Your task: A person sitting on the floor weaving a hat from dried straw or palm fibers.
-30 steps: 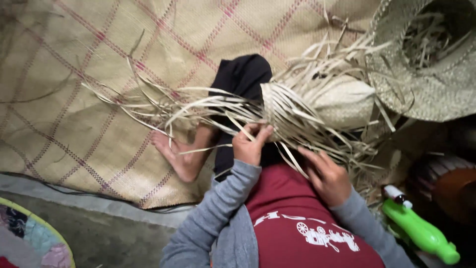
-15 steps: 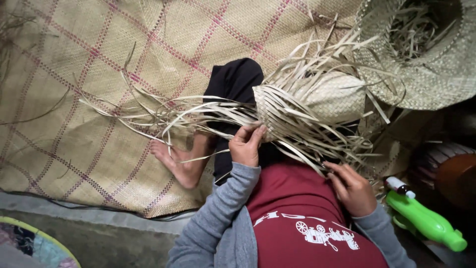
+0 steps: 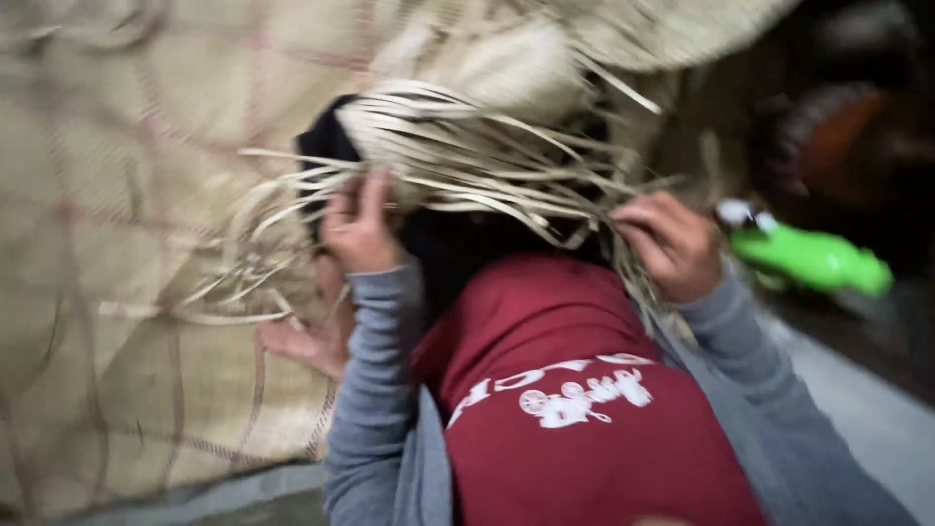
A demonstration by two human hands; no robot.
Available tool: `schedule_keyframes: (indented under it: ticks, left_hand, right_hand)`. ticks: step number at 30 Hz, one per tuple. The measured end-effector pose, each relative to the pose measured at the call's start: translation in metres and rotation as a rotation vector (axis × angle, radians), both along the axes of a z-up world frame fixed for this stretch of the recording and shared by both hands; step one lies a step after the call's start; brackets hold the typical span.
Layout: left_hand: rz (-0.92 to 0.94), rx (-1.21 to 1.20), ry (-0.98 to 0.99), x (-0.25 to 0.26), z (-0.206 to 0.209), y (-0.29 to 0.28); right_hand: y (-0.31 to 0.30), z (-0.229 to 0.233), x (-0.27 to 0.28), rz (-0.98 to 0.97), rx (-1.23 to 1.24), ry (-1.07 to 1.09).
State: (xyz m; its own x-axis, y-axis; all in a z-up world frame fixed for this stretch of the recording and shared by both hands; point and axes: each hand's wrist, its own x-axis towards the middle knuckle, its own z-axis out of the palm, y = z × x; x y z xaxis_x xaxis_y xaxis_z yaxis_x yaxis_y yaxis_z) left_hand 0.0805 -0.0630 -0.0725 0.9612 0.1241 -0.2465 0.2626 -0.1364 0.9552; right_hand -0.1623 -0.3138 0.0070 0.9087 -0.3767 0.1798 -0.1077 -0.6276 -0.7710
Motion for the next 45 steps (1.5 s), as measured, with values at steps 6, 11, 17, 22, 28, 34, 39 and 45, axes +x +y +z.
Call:
schedule_keyframes:
  ticks: [6, 11, 17, 22, 28, 34, 39, 45]
  left_hand:
    - [0.004, -0.239, 0.095, -0.004, 0.004, -0.023]
    - [0.002, -0.191, 0.08, 0.009, 0.013, 0.003]
    - [-0.104, -0.32, 0.335, 0.0, 0.024, 0.041]
    - [0.005, -0.214, 0.332, -0.047, -0.001, 0.035]
    - [-0.001, -0.082, 0.235, -0.07, 0.012, 0.022]
    - [0.039, -0.358, 0.23, -0.078, 0.006, 0.025]
    - [0.094, -0.434, 0.145, -0.083, 0.006, 0.023]
    - [0.178, -0.317, -0.039, -0.062, 0.009, 0.041]
  right_hand:
    - [0.001, 0.035, 0.005, 0.024, 0.336, -0.269]
    - [-0.023, 0.059, -0.031, -0.03, 0.543, -0.22]
    - [-0.022, 0.086, -0.011, -0.041, 0.454, -0.032]
    - [0.035, 0.091, 0.085, 0.17, 0.278, -0.228]
    - [0.089, 0.056, 0.125, 0.361, 0.038, 0.027]
    - [0.106, 0.02, 0.13, 0.249, -0.292, 0.166]
    - [0.11, 0.012, 0.133, 0.254, -0.14, 0.331]
    - [0.111, -0.006, 0.135, 0.265, -0.032, 0.311]
